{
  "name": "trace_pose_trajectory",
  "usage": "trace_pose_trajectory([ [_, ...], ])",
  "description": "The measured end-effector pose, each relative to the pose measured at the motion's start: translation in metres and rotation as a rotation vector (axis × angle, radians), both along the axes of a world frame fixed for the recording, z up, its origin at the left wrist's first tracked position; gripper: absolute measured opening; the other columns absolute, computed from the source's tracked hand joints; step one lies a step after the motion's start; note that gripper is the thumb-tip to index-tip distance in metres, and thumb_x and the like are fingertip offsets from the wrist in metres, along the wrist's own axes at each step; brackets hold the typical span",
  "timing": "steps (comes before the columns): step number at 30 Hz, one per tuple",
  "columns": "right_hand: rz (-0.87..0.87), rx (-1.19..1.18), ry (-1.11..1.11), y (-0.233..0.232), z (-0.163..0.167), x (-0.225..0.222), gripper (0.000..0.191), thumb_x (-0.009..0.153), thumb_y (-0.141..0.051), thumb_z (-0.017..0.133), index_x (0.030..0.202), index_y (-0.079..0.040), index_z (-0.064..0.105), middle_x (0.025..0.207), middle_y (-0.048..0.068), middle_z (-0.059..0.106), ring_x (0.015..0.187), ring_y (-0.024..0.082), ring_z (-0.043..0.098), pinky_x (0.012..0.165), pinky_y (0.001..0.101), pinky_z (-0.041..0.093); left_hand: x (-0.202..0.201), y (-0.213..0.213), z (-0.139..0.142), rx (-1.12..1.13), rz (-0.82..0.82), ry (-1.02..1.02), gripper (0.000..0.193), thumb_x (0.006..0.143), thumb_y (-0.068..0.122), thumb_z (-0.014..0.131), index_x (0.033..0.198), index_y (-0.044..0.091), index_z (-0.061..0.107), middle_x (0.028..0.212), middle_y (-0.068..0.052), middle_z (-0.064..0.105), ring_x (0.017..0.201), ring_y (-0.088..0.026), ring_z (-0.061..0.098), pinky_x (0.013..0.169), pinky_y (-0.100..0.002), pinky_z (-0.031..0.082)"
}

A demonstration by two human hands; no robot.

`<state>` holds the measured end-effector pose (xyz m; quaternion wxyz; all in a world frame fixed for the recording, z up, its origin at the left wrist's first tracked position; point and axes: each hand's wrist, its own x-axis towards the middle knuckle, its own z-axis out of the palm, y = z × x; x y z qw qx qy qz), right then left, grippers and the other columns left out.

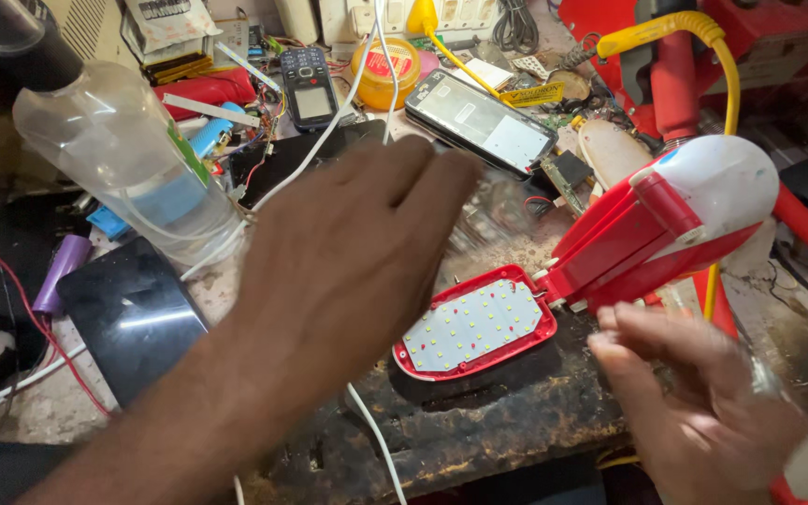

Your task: The person assembles a portable LED light by soldering wires to an LED panel, securing the panel in a red plastic housing, and installing a battery and circuit board. They use a soldering iron, tweezers, and a screwdriver to complete the assembly.

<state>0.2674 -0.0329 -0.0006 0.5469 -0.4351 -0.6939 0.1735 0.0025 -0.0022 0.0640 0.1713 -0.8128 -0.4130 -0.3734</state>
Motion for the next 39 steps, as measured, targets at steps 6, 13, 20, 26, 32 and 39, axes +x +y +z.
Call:
trace_pose_trajectory([
  [6,0.363,-0.397,0.239,0.035,0.002,-0.028,0.064,0.088,0.007,0.073,0.147,0.004,0.050,0.112,0.017,0.075,0.098,0.013,0.070,0.082,0.0254,0.057,0.018,0.007,-0.015,-0.603,-0.273,-0.491,0.022,0.100,0.024,0.063,0.108,0.008,0.076,0.075,-0.005,0.071,0.065,-0.016,0.069,0.061,-0.033,0.053],
  [13,0.275,-0.428,0.405,0.042,-0.021,-0.017,0.063,0.091,0.007,0.066,0.150,0.002,0.046,0.107,0.016,0.075,0.089,0.015,0.074,0.075,0.0279,0.062,-0.017,0.014,-0.038,-1.149,-0.284,-0.532,0.021,0.093,0.022,0.070,0.103,0.005,0.078,0.063,0.003,0.068,0.053,-0.002,0.056,0.049,-0.025,0.046],
  [20,0.138,-0.293,0.003,0.033,-0.002,-0.016,0.063,0.093,-0.005,0.070,0.153,-0.001,0.049,0.119,0.012,0.073,0.098,0.012,0.070,0.086,0.0255,0.058,-0.018,0.012,-0.037,-1.342,-0.303,-0.734,0.020,0.090,0.017,0.073,0.101,0.001,0.076,0.064,0.002,0.067,0.051,-0.001,0.061,0.046,-0.020,0.049],
  [26,0.096,0.341,-0.752,0.030,0.031,-0.013,0.066,0.074,-0.039,0.080,0.126,-0.003,0.063,0.141,0.026,0.058,0.128,0.034,0.058,0.103,0.0460,0.051,-0.012,0.013,-0.036,-1.341,-0.233,-0.672,0.022,0.092,0.020,0.071,0.099,0.000,0.075,0.066,0.001,0.071,0.052,-0.003,0.063,0.045,-0.021,0.052],
  [32,0.516,0.217,-0.873,0.060,0.045,-0.014,0.032,0.080,-0.035,0.081,0.101,-0.014,0.070,0.141,0.013,0.065,0.132,0.034,0.058,0.110,0.0478,0.046,-0.013,0.008,-0.036,-1.315,-0.455,-0.662,0.022,0.092,0.018,0.072,0.101,-0.001,0.072,0.070,-0.002,0.072,0.057,-0.002,0.064,0.049,-0.021,0.058],
  [39,0.640,0.204,-0.969,0.079,0.051,-0.018,0.055,0.076,-0.031,0.078,0.125,-0.010,0.064,0.136,0.015,0.066,0.127,0.032,0.062,0.105,0.0441,0.049,-0.020,0.014,-0.034,-0.743,-0.016,-0.299,0.026,0.097,0.032,0.068,0.099,0.009,0.080,0.083,-0.013,0.078,0.067,-0.023,0.075,0.060,-0.039,0.056],
])
